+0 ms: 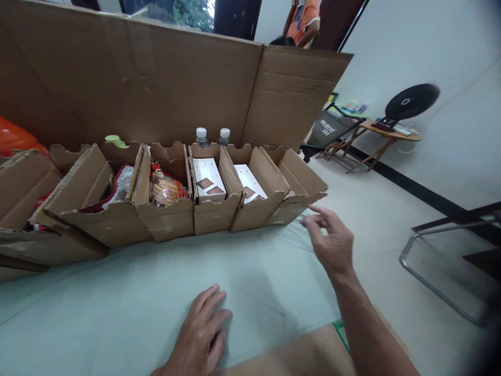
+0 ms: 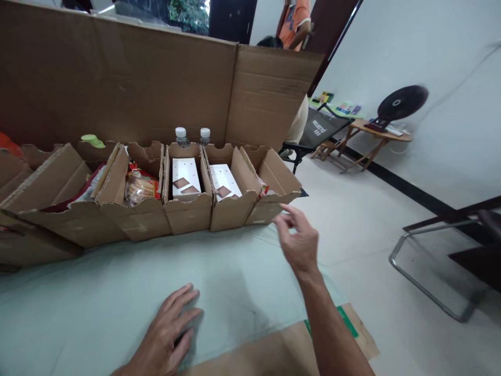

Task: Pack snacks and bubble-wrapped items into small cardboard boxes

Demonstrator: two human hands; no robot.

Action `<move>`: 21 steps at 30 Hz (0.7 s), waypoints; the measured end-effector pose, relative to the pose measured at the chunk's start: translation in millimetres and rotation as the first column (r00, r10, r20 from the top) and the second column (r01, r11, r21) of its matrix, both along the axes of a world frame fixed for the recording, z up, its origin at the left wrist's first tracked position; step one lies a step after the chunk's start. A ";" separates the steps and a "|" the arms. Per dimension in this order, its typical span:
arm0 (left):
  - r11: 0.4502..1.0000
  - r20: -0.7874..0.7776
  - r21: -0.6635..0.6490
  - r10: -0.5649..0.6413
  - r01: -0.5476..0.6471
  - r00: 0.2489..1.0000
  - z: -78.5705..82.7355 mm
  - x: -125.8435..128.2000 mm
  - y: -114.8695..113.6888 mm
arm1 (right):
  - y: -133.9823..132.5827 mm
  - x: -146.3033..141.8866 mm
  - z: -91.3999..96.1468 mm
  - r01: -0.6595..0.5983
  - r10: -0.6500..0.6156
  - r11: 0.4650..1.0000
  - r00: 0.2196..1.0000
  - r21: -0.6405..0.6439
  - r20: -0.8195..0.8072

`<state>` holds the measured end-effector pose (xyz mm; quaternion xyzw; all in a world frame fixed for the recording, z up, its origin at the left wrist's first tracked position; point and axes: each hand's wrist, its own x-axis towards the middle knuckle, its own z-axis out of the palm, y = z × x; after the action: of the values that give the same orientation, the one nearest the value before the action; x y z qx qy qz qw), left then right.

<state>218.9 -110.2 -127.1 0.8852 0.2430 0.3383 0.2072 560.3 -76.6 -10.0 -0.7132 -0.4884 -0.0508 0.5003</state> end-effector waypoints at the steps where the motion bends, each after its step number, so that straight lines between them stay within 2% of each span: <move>1: 1.000 -0.005 -0.019 0.000 0.000 1.000 0.3 0.1 -0.3 | 6.1 -16.8 10.7 -0.065 0.073 0.995 0.992 -0.081 0.107; 3: 0.998 0.001 -0.057 0.002 -0.002 1.000 0.5 0.9 -0.5 | 26.4 -46.0 29.6 -0.123 0.208 0.943 0.945 -0.310 0.255; 5: 0.995 0.028 -0.094 0.016 -0.013 0.999 0.0 1.6 0.2 | 45.9 -64.8 41.9 -0.058 0.247 0.880 0.904 -0.472 0.350; 7: 0.992 0.081 -0.122 0.047 -0.037 0.996 0.0 1.4 1.7 | 51.1 -73.7 46.4 0.013 0.225 0.868 0.881 -0.497 0.415; 9: 0.986 0.143 -0.140 0.106 -0.086 0.984 2.4 -0.9 3.0 | 34.6 -76.8 44.6 0.003 0.211 0.896 0.877 -0.445 0.431; 12: 0.971 0.199 -0.169 0.199 -0.167 0.959 13.4 -9.4 1.6 | -27.7 -77.5 36.8 -0.099 0.248 0.928 0.885 -0.360 0.394; 17: 0.937 0.194 -0.293 0.253 -0.190 0.948 45.1 -24.0 -5.6 | -166.1 -69.6 20.8 -0.231 0.293 0.947 0.907 -0.224 0.304; 19: 0.926 0.197 -0.338 0.245 -0.169 0.949 55.8 -21.8 -4.8 | -211.7 -62.7 9.2 -0.196 0.234 0.964 0.946 -0.181 0.223; 21: 0.910 0.195 -0.397 0.209 -0.117 0.958 62.6 -12.3 -1.0 | -245.2 -57.7 -6.6 -0.109 0.114 0.990 0.992 -0.091 0.061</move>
<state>206.5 -111.2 -64.5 0.7584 0.3516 0.4023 0.3733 502.6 -321.8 -16.6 -0.7038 -0.5456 -0.0250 0.4542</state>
